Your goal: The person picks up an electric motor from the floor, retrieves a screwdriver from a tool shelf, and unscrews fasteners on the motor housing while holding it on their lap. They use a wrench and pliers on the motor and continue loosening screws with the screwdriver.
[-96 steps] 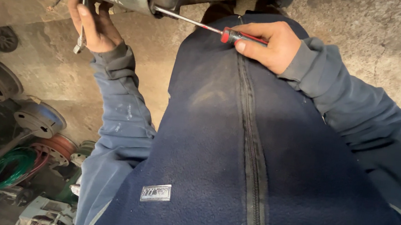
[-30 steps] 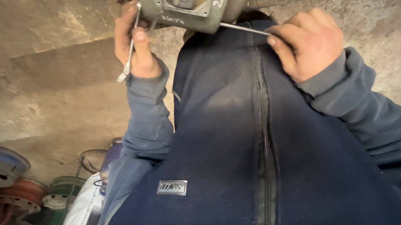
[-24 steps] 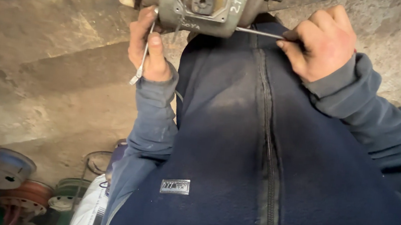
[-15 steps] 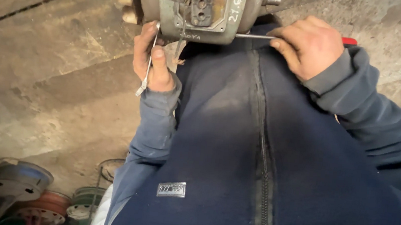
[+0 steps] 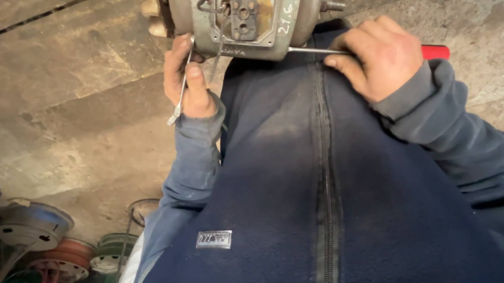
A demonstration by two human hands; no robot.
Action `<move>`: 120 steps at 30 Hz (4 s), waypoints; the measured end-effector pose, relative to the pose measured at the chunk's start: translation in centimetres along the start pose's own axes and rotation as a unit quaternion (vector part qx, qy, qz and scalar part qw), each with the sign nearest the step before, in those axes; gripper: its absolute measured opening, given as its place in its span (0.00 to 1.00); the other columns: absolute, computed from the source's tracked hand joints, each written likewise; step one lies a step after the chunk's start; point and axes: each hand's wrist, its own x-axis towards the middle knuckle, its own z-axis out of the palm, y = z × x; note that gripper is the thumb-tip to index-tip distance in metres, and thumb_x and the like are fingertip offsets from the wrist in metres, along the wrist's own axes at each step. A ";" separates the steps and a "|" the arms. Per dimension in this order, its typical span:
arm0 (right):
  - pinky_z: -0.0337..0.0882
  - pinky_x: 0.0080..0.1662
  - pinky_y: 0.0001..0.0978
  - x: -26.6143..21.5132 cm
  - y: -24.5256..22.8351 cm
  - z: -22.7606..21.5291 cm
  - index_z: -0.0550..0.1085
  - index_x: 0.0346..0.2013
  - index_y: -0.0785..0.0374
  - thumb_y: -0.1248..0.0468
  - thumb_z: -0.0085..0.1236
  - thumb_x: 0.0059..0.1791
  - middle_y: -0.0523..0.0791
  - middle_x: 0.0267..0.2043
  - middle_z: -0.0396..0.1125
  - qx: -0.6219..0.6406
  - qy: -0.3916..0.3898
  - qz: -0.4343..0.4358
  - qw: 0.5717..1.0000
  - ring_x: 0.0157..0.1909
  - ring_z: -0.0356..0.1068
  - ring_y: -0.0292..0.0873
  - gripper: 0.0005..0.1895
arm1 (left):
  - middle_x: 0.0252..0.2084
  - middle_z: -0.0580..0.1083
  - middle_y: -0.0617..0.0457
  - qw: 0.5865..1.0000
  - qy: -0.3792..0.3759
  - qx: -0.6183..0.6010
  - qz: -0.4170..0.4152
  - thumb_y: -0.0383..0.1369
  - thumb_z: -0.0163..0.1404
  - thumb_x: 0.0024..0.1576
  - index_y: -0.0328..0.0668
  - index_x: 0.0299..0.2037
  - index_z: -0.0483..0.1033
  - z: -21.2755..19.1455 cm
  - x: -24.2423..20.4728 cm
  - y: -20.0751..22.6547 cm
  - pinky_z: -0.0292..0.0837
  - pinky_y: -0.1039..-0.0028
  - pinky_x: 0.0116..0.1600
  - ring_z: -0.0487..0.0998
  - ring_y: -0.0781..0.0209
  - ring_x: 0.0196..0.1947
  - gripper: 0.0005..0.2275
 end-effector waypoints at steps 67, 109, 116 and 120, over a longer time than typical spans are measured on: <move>0.71 0.45 0.42 1.5 -2.2 0.9 0.79 0.50 0.61 0.61 0.64 0.58 0.49 0.38 0.69 0.080 -0.025 -0.043 0.996 0.40 0.71 0.52 0.09 | 0.63 0.74 0.45 0.995 0.041 -0.093 -0.002 0.28 0.58 0.64 0.36 0.62 0.71 0.7 -0.5 -1.9 0.71 0.73 0.59 0.76 0.62 0.52 0.18; 0.65 0.41 0.25 -1.3 -4.4 3.3 0.74 0.62 0.72 0.61 0.57 0.63 0.45 0.33 0.66 0.240 0.003 0.120 0.963 0.34 0.64 0.35 0.18 | 0.32 0.81 0.46 0.899 -0.036 0.436 0.000 0.36 0.63 0.59 0.42 0.39 0.82 -17.2 9.9 -2.9 0.75 0.58 0.37 0.82 0.44 0.32 0.08; 0.69 0.39 0.27 -1.9 -3.9 4.8 0.71 0.67 0.75 0.53 0.58 0.61 0.42 0.35 0.68 0.457 0.031 0.245 0.855 0.34 0.65 0.34 0.28 | 0.29 0.78 0.45 0.752 -0.004 0.656 0.071 0.45 0.63 0.57 0.42 0.35 0.79 -19.1 12.2 -5.0 0.70 0.50 0.30 0.78 0.39 0.28 0.14; 0.70 0.41 0.31 -3.8 -2.1 6.6 0.70 0.62 0.79 0.53 0.61 0.61 0.47 0.44 0.71 0.516 0.042 0.214 0.828 0.36 0.65 0.37 0.29 | 0.30 0.77 0.45 0.794 0.014 0.608 0.015 0.45 0.62 0.61 0.38 0.39 0.78 -14.5 11.4 0.7 0.72 0.53 0.33 0.79 0.42 0.28 0.16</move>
